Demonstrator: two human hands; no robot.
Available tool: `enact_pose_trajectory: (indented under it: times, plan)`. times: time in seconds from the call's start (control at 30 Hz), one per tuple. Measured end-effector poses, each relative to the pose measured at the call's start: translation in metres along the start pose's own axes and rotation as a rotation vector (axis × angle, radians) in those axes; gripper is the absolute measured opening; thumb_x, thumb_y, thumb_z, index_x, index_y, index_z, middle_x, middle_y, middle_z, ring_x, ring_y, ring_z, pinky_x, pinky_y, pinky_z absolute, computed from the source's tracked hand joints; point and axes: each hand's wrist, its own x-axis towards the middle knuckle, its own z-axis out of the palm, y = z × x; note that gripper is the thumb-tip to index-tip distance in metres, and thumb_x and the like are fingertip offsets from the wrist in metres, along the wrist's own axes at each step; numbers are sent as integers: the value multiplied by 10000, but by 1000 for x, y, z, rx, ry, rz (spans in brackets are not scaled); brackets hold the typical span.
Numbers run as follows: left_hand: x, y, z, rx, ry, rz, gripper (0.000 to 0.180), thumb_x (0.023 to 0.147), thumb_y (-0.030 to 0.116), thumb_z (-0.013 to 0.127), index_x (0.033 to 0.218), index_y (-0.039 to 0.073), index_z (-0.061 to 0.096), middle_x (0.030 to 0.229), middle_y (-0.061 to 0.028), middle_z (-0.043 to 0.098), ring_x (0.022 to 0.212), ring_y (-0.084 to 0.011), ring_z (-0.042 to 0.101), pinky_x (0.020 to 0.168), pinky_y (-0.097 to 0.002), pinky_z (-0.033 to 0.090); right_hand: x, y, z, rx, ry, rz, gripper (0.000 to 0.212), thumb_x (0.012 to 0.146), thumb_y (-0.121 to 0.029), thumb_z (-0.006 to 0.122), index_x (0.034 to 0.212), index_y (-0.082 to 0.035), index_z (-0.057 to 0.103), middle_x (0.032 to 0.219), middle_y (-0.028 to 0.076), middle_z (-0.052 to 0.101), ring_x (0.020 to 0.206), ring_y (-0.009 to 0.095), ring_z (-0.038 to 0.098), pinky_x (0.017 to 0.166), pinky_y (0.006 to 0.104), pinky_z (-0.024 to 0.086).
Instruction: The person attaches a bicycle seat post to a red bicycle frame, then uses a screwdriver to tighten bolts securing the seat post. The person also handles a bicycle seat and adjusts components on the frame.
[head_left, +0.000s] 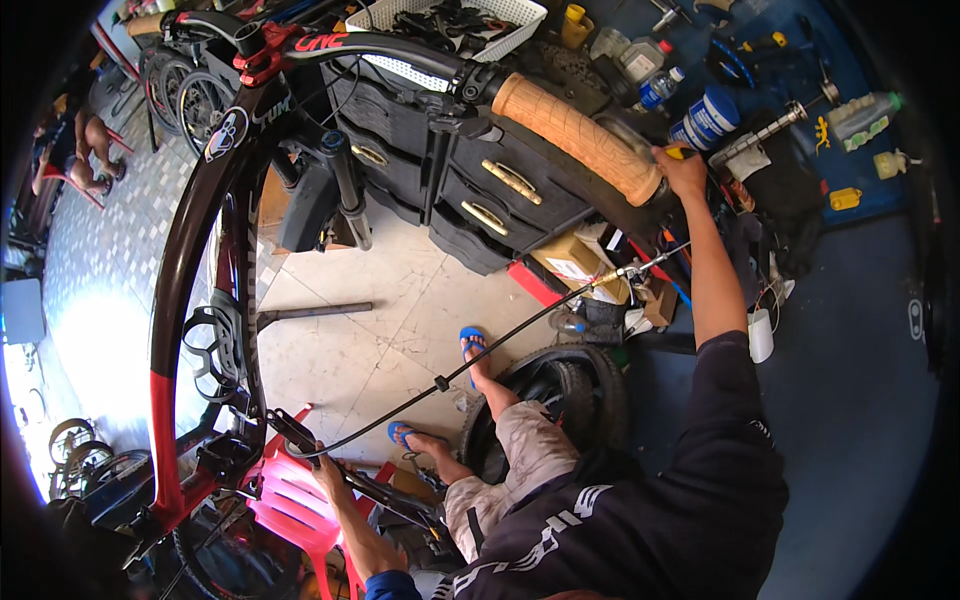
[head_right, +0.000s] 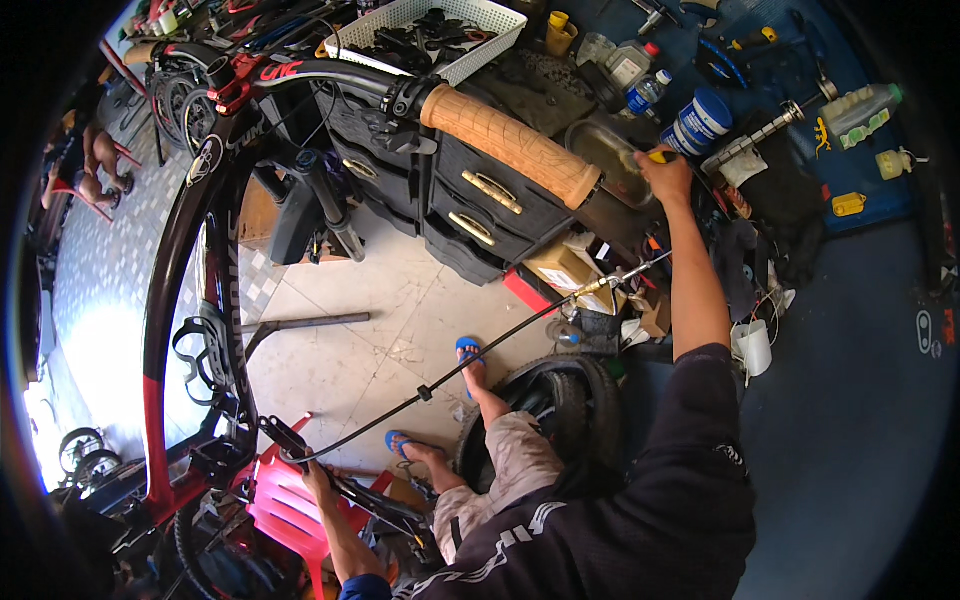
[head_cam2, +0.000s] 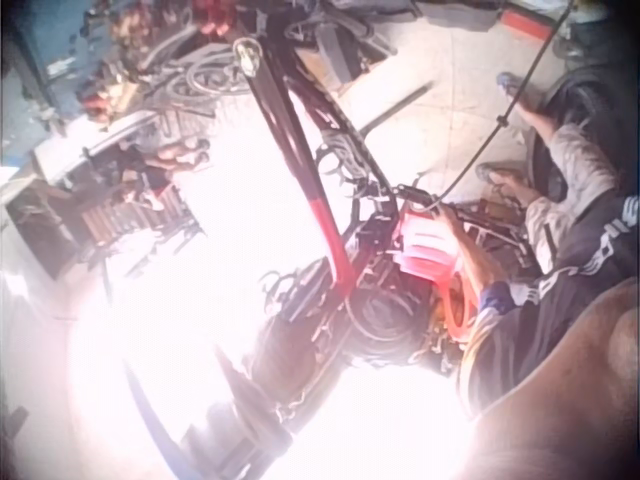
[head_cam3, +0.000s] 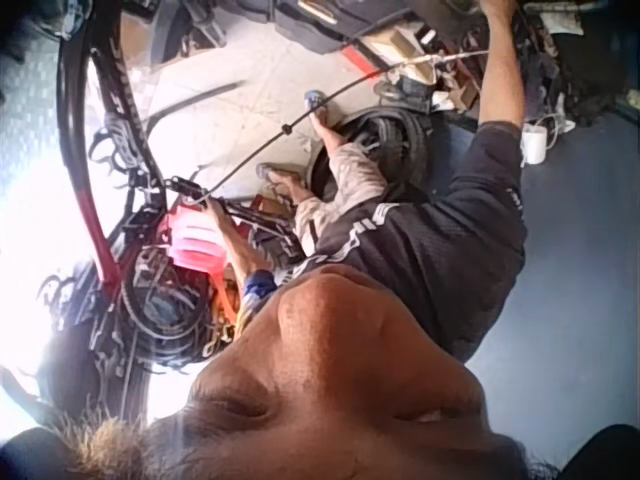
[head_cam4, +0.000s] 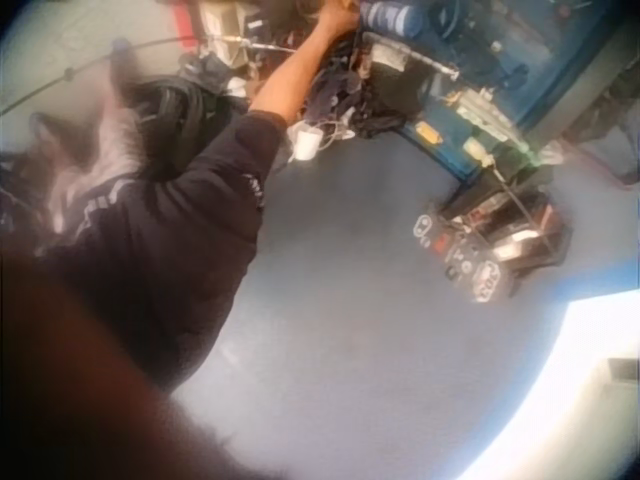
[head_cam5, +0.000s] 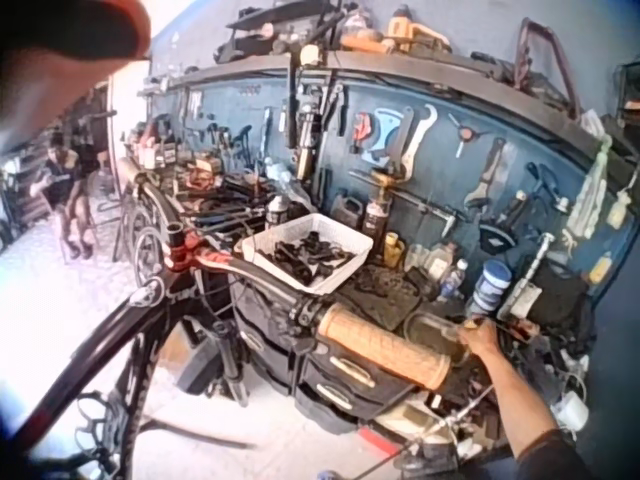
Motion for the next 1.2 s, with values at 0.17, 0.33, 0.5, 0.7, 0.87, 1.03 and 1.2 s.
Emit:
enact_pose_trajectory:
  times: [0.17, 0.33, 0.5, 0.7, 0.87, 1.03, 1.2]
  plan:
    - [1, 0, -2, 12, -3, 18, 563, 874, 557, 743, 818, 83, 445, 548, -55, 462, 414, -219, 499, 393, -390, 470, 13, 15, 2, 587, 6, 477, 372, 891, -269, 785, 887, 82, 660, 823, 176, 724, 694, 235, 747, 592, 284, 634]
    - [-4, 4, 0, 31, 2, 12, 568, 870, 557, 748, 803, 82, 442, 544, -54, 464, 417, -220, 509, 395, -383, 470, 12, 21, -6, 605, -32, 541, 348, 938, -239, 730, 1001, 91, 637, 863, 178, 726, 699, 235, 748, 566, 271, 627]
    - [1, 5, -9, -24, -7, -3, 484, 911, 492, 729, 851, 82, 480, 540, -56, 462, 415, -213, 503, 395, -372, 457, -3, -6, 0, 196, -37, 303, 407, 909, -323, 758, 865, 75, 687, 747, 155, 729, 611, 205, 731, 538, 281, 601]
    - [1, -1, -8, -29, -14, 2, 459, 917, 466, 735, 900, 84, 482, 541, -54, 470, 406, -203, 501, 394, -352, 450, 2, -17, -18, 54, -64, 94, 425, 889, -345, 787, 816, 63, 692, 714, 140, 725, 579, 186, 720, 529, 294, 585]
    - [-1, -4, -3, -26, -38, 14, 472, 907, 471, 745, 944, 82, 479, 543, -52, 470, 406, -200, 498, 393, -349, 446, 16, -37, -51, 381, 47, -35, 314, 909, -295, 783, 940, 8, 703, 815, 105, 722, 697, 154, 728, 610, 260, 597]
    - [9, -11, -19, 2, -14, 19, 386, 968, 429, 674, 961, 80, 508, 540, -46, 458, 394, -195, 487, 386, -340, 433, 17, -60, -40, 292, 238, -120, 424, 903, -395, 771, 1077, -13, 717, 865, 111, 747, 784, 150, 730, 692, 281, 577]
    - [25, -12, -22, 181, 14, 95, 336, 987, 402, 638, 1170, 121, 669, 620, -9, 497, 488, -142, 505, 437, -320, 461, 19, 34, -10, -265, 292, -621, 426, 900, -358, 733, 1136, -4, 718, 1089, 162, 739, 996, 247, 710, 881, 382, 531]
